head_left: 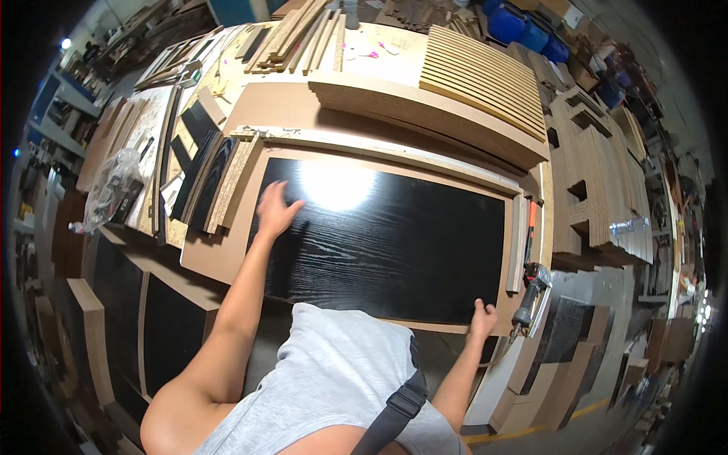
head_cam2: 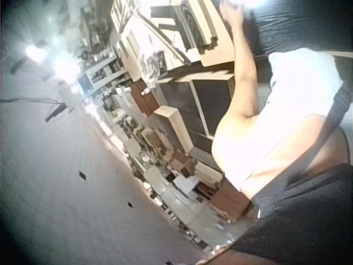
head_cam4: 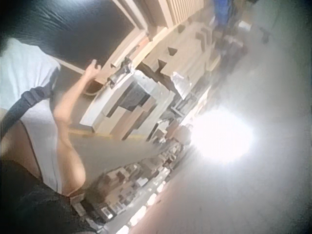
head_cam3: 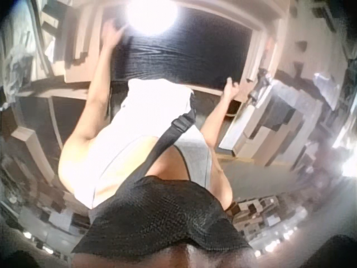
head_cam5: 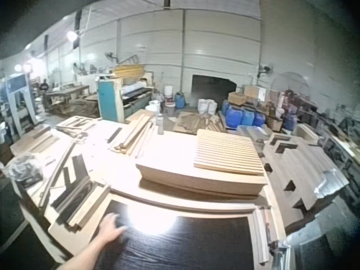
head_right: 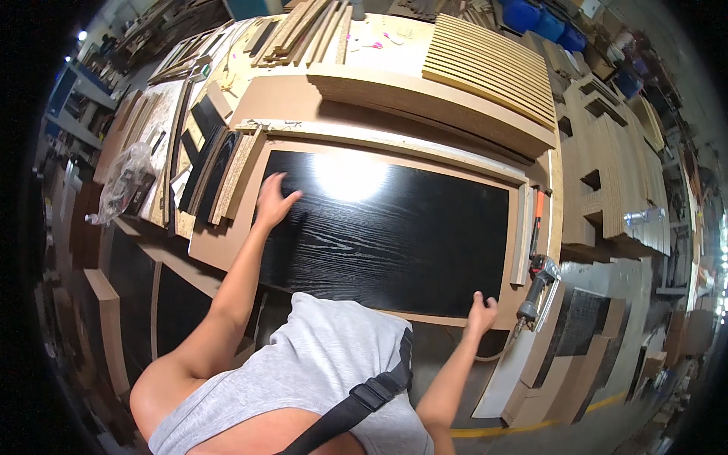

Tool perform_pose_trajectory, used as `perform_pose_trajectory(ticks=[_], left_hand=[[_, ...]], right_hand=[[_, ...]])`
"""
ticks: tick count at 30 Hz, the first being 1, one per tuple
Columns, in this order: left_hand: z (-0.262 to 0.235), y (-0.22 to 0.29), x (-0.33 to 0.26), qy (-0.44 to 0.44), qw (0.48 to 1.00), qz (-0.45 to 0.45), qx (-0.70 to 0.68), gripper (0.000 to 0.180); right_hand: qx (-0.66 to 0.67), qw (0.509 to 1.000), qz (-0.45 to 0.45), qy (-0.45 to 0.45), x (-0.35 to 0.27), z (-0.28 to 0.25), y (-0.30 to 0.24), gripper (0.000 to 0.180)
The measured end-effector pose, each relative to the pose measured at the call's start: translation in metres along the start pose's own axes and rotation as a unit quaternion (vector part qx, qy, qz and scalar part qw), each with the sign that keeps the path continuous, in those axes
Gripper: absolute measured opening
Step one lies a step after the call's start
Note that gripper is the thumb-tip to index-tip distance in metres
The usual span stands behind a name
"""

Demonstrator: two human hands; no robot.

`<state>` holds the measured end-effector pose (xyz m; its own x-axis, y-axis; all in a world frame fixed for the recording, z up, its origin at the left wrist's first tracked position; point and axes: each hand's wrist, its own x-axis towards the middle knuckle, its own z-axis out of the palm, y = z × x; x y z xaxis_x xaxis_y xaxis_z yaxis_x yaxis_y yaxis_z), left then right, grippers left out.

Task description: The person assembles a wooden panel by placing a board into a jig, aligning wooden strips along its edges, and fastening them using a pneumatic nail gun. They then move the assembled piece onto a stack and repeat the assembly process with another board.

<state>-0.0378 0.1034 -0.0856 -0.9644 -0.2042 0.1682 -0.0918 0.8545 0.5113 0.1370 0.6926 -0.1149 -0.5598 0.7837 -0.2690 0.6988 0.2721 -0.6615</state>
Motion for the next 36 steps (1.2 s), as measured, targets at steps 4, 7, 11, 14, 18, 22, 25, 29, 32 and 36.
perform_pose_trajectory(ticks=[4, 7, 11, 14, 18, 22, 25, 29, 32, 36], left_hand=[[-0.014, -0.076, -0.072, -0.024, 0.974, -0.226, -0.003, 0.086], [-0.015, -0.067, -0.098, 0.001, 0.972, -0.234, 0.015, 0.089], [-0.033, -0.006, -0.074, -0.053, 0.947, -0.316, 0.008, 0.093], [-0.032, 0.002, -0.069, -0.083, 0.946, -0.313, -0.001, 0.092], [-0.024, 0.008, -0.053, -0.083, 0.955, -0.28, -0.049, 0.09], [-0.023, 0.019, -0.044, -0.083, 0.954, -0.281, -0.062, 0.089], [-0.02, 0.023, -0.04, -0.091, 0.954, -0.282, -0.053, 0.091], [-0.019, 0.019, -0.032, -0.118, 0.949, -0.286, -0.053, 0.094], [-0.02, 0.012, -0.035, -0.124, 0.947, -0.292, -0.047, 0.094], [-0.024, 0.01, -0.041, -0.106, 0.956, -0.26, -0.083, 0.096]], right_hand=[[0.116, 0.986, 0.119, 0.007, -0.053, 0.023, 0.037, 0.066], [0.27, 0.935, 0.224, -0.055, -0.097, 0.012, -0.024, 0.091], [0.285, 0.923, 0.255, -0.045, -0.1, 0.007, -0.047, 0.098], [0.327, 0.903, 0.273, -0.063, -0.093, 0.002, -0.048, 0.098], [0.382, 0.887, 0.245, -0.087, -0.079, -0.002, -0.041, 0.089], [0.418, 0.868, 0.246, -0.108, -0.065, -0.001, -0.039, 0.087], [0.442, 0.857, 0.234, -0.125, -0.065, -0.005, -0.042, 0.099], [0.457, 0.849, 0.22, -0.147, -0.064, -0.009, -0.048, 0.11], [0.453, 0.845, 0.236, -0.157, -0.063, -0.007, -0.05, 0.114], [0.478, 0.835, 0.22, -0.16, -0.061, -0.005, -0.04, 0.113]])
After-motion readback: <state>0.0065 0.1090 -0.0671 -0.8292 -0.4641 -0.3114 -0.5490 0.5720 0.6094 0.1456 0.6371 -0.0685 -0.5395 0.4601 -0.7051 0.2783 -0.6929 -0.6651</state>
